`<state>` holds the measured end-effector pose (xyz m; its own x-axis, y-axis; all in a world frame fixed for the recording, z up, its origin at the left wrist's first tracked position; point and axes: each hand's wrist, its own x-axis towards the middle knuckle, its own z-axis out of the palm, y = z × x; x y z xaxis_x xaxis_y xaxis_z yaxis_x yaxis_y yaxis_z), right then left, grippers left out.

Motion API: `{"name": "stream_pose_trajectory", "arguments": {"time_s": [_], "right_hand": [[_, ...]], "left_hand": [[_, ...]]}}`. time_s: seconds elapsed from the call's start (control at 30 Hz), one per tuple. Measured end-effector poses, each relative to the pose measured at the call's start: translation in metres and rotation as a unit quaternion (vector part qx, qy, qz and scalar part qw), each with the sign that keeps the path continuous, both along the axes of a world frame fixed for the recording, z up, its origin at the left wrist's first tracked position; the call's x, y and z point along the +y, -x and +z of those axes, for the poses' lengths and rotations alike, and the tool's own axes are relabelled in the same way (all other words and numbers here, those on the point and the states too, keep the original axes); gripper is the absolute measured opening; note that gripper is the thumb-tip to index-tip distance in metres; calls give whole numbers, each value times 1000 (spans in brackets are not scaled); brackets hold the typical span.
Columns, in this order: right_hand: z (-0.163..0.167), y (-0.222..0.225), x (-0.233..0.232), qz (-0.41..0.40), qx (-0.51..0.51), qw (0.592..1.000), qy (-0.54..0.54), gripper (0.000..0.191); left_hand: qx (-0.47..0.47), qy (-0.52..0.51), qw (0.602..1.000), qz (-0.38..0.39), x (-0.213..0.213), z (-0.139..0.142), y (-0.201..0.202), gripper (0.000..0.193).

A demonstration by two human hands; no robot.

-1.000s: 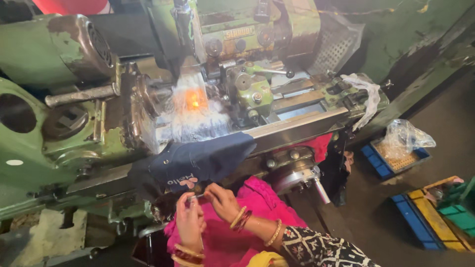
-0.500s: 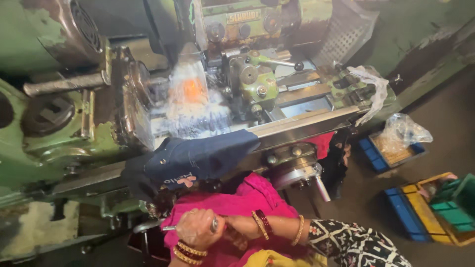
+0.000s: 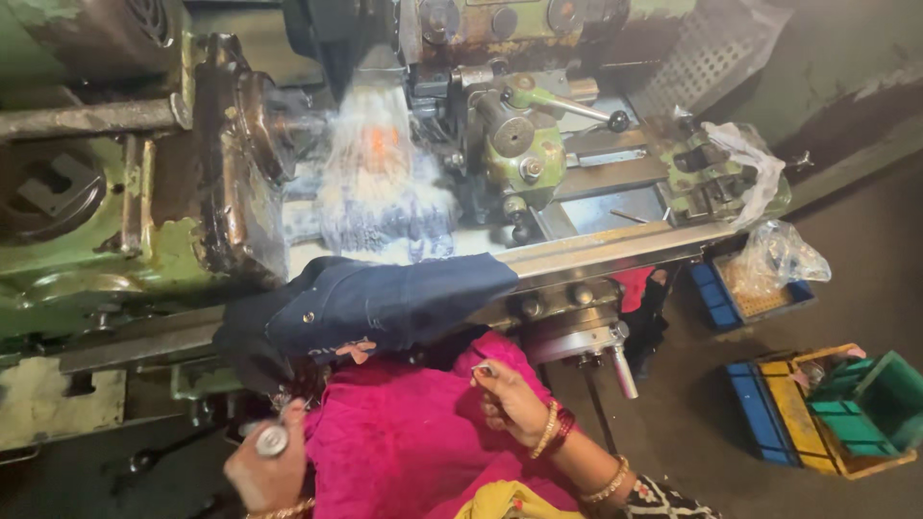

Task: The person operates a metal lathe to machine cylindrical metal rods. They load a rod into the chuck, engage the cutting tool, and run the lathe while coolant sprays. After machining, they remove the rod and place it into a green bin, repeating the cycle.

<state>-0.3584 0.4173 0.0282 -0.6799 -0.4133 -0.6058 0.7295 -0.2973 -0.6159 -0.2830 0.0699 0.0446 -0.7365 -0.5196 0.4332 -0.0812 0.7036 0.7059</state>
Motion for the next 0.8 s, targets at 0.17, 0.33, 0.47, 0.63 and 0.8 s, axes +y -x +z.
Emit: {"name": "stream_pose_trajectory", "arguments": {"time_s": [0.17, 0.33, 0.47, 0.63, 0.8], "right_hand": [[-8, 9, -4, 0, -4, 1000, -9, 15], [-13, 6, -21, 49, 22, 997, 51, 10], [-2, 1, -26, 73, 55, 996, 21, 12], [48, 28, 11, 75, 152, 983, -64, 9], [133, 151, 107, -69, 611, 747, -255, 23]], "left_hand": [[-68, 18, 995, 76, -20, -33, -6, 51], [-53, -4, 998, 43, -14, -30, 0, 39], [-51, -8, 998, -20, 14, 7, 20, 38], [-81, -33, 989, -122, 63, 92, 56, 32], [164, 64, 940, -294, 62, 161, 153, 19]]}}
